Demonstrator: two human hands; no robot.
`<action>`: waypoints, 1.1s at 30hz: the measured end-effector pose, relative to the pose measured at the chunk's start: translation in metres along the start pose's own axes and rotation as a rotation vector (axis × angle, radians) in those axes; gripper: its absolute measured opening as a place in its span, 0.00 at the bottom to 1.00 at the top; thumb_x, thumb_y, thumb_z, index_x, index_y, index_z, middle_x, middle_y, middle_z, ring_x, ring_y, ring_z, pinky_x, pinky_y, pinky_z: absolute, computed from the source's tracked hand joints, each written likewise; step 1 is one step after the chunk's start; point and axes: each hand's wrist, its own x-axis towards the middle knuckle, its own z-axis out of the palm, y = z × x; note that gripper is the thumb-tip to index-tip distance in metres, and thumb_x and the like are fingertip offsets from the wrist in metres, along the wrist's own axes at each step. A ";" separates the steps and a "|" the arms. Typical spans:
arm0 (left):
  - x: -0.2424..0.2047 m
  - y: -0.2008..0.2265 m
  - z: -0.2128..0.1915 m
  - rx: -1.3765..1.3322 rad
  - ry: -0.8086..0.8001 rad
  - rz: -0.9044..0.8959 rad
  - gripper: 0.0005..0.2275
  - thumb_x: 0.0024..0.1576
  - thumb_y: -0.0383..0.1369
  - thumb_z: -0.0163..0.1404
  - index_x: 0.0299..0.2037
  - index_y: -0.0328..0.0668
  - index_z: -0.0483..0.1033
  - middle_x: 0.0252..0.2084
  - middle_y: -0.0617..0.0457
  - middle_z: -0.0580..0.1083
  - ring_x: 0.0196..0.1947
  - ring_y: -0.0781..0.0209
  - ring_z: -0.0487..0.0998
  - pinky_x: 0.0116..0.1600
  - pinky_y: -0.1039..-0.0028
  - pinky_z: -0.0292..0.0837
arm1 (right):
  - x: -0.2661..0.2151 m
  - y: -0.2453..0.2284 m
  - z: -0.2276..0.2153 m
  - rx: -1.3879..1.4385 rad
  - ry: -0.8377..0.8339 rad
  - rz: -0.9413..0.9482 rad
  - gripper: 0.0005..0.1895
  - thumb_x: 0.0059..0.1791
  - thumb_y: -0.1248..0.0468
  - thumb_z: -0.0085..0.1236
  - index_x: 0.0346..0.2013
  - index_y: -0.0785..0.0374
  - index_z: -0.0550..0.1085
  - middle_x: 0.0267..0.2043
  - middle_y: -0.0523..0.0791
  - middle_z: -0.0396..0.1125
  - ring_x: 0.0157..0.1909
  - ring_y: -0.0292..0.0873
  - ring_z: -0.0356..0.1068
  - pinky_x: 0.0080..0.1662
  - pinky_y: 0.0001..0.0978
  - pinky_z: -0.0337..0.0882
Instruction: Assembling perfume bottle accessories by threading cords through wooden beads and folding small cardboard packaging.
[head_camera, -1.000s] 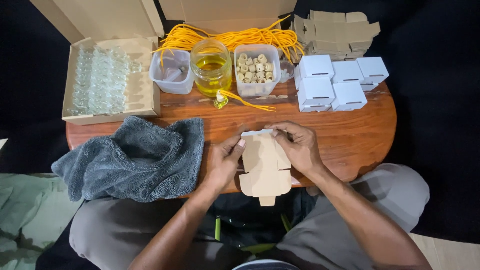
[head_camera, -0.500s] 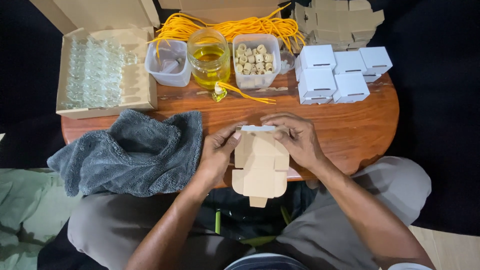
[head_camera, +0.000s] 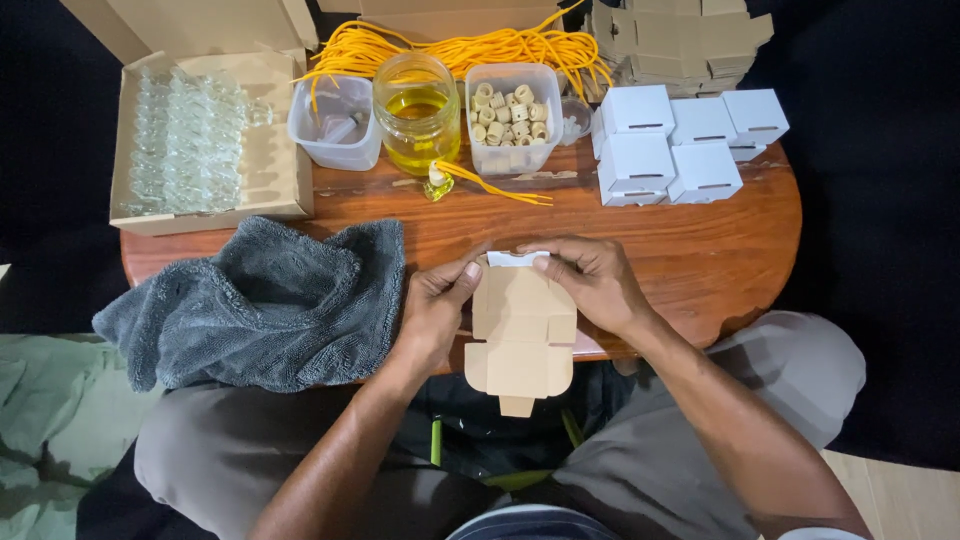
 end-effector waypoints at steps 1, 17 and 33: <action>0.002 -0.002 0.000 0.001 0.000 0.000 0.12 0.63 0.29 0.51 0.55 0.41 0.81 0.30 0.47 0.79 0.28 0.64 0.79 0.33 0.69 0.84 | -0.001 0.004 0.000 0.000 0.001 0.000 0.11 0.50 0.69 0.60 0.46 0.62 0.83 0.24 0.49 0.74 0.31 0.34 0.66 0.35 0.29 0.70; -0.003 0.001 0.008 -0.012 0.009 0.145 0.13 0.63 0.26 0.51 0.57 0.40 0.80 0.52 0.49 0.80 0.46 0.68 0.73 0.55 0.71 0.75 | -0.001 0.008 -0.001 -0.120 0.040 -0.141 0.11 0.56 0.68 0.52 0.46 0.62 0.82 0.24 0.49 0.69 0.32 0.41 0.70 0.39 0.39 0.73; 0.006 -0.009 0.000 -0.052 0.038 0.173 0.10 0.59 0.27 0.57 0.50 0.38 0.84 0.39 0.51 0.82 0.37 0.69 0.76 0.46 0.74 0.76 | -0.003 -0.008 -0.008 -0.097 -0.069 -0.192 0.22 0.48 0.66 0.65 0.58 0.61 0.77 0.50 0.52 0.76 0.53 0.52 0.75 0.55 0.49 0.72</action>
